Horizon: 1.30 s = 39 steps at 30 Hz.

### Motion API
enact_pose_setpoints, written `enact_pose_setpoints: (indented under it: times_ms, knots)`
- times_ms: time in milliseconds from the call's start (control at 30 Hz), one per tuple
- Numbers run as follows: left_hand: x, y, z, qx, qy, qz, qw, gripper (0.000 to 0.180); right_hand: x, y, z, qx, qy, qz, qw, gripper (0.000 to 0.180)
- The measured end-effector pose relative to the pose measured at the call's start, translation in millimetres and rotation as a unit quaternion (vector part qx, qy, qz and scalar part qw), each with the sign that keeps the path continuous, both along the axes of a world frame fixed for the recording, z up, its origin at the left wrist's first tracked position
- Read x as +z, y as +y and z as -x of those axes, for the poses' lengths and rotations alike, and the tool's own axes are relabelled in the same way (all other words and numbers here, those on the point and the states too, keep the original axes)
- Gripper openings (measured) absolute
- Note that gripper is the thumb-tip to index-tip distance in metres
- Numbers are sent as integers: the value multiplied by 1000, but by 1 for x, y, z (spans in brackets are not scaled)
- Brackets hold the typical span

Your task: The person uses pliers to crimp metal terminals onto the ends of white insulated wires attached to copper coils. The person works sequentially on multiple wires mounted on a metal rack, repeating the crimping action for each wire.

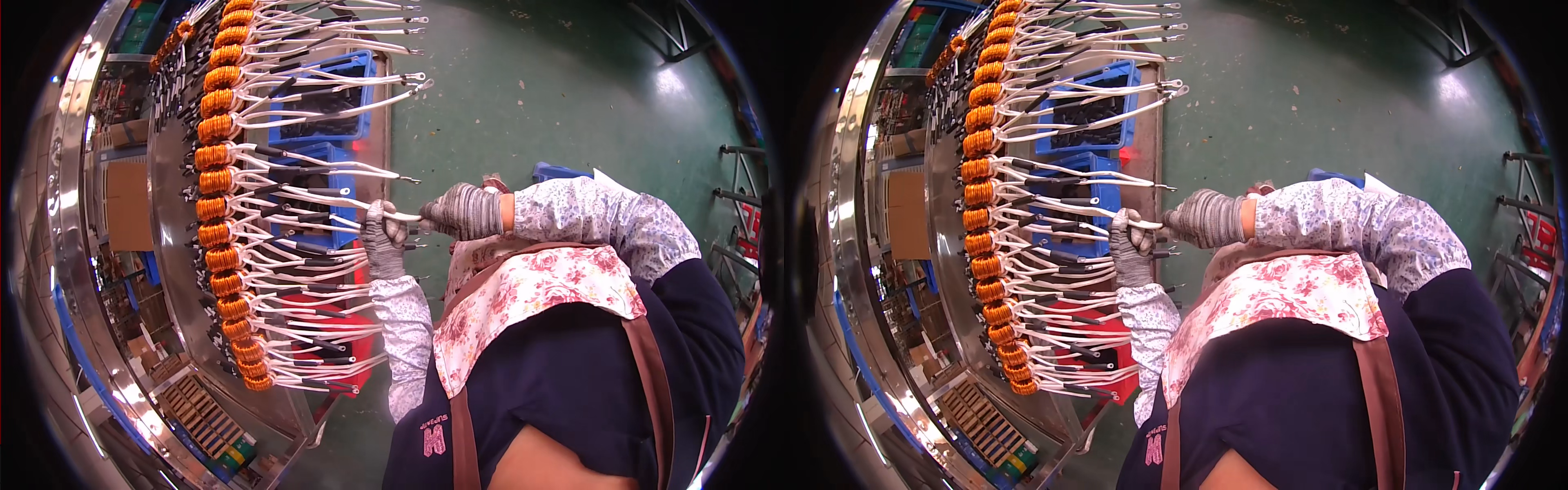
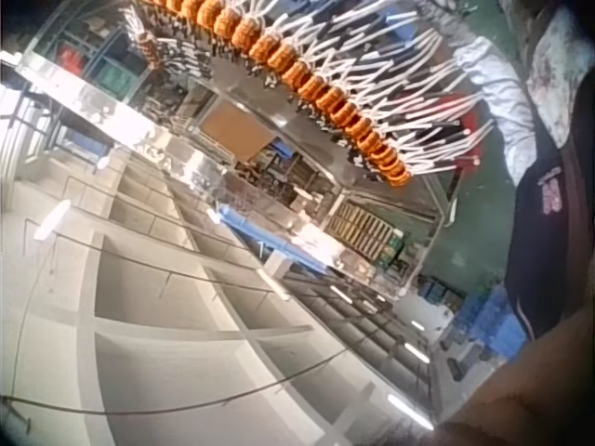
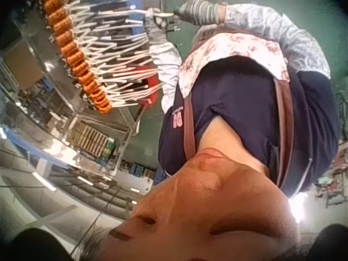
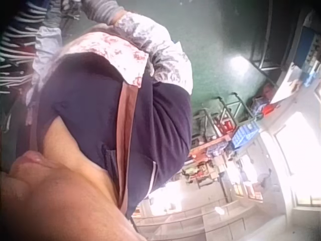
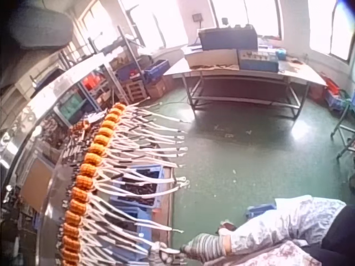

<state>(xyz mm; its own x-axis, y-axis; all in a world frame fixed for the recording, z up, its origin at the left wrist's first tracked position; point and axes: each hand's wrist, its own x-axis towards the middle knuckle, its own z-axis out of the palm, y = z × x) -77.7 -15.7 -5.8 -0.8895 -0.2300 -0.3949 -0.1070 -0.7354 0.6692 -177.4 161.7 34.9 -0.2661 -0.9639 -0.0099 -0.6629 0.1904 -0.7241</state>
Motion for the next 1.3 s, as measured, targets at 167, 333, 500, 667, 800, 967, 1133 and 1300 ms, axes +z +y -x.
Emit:
enact_pose_setpoints:
  times_ms: [167, 333, 500, 667, 800, 967, 1133, 1300]
  knots:
    - [-7, -1, -2, -2, 30, -48, 998, 21, -15, -12, -7, -88, -854, -85, 506, 36]
    - [-3, 3, 1, 23, 3, -2, 1000, 22, -23, -11, -3, -88, -808, -116, 571, 40]
    - [-5, 4, 6, 33, -14, 20, 999, 23, -13, -13, -5, -74, -8, 4, 997, 31]
    - [-8, 4, 10, 45, -39, 28, 998, 21, -20, -24, 4, -42, 30, -126, 991, 26]
    - [-3, 3, 6, 8, 15, -74, 997, 21, -13, -21, 8, -27, -780, -147, 608, 28]
    - [-3, 2, 7, -12, 52, -184, 982, 20, -13, -21, 5, -11, -837, -75, 542, 29]
    - [-4, 7, 11, 52, -16, -11, 998, 20, -6, -8, -9, -158, 14, 31, 987, 34]
    - [-1, 7, 21, 42, -14, -30, 999, 21, -9, -12, -5, -139, 93, -69, 984, 22]
